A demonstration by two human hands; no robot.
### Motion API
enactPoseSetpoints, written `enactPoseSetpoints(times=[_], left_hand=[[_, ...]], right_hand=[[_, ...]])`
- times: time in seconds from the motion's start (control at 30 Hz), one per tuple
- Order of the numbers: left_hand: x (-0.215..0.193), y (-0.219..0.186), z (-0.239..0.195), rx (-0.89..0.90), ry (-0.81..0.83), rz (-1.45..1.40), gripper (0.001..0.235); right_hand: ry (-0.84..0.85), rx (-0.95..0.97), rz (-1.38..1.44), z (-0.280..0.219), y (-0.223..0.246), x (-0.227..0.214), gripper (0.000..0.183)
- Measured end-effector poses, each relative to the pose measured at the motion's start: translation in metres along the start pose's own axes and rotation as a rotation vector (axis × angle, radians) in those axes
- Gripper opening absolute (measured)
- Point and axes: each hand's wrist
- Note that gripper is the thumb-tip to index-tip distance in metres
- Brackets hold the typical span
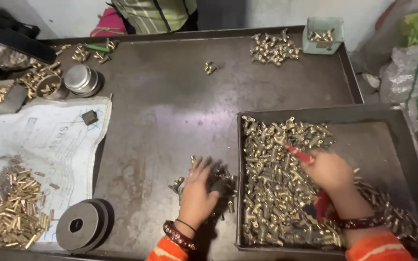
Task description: Filing and smoothing small brass metal components at a workbench.
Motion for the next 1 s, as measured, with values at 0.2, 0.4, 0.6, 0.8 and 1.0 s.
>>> enactPoseSetpoints(times=[0.2,0.4,0.6,0.8,1.0], left_hand=[[0.034,-0.046,-0.005,-0.442,-0.034,-0.929,0.042],[0.020,-0.052,-0.006,-0.454,-0.127,-1.400,0.035],[-0.055,-0.038,-0.014,-0.347,-0.056,-1.349,0.024],[-0.113,-0.039,-0.010,0.002,0.218,-0.881,0.024],[-0.114,-0.043,-0.009,0.317,0.257,-0.702,0.024]], right_hand=[[0.032,-0.041,0.054,-0.078,0.044,-0.049,0.035],[0.203,-0.262,0.609,-0.175,0.080,-0.033,0.028],[0.281,-0.182,0.290,-0.214,0.079,-0.061,0.042],[0.415,-0.123,0.085,-0.234,0.103,-0.097,0.043],[0.308,-0.252,0.002,-0.240,0.119,-0.104,0.035]])
Point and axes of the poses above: each hand's wrist, its own z-axis towards the middle knuckle, its own x-axis out of the palm, y = z × x, and after that the axes turned 14 degrees about x, right-handed
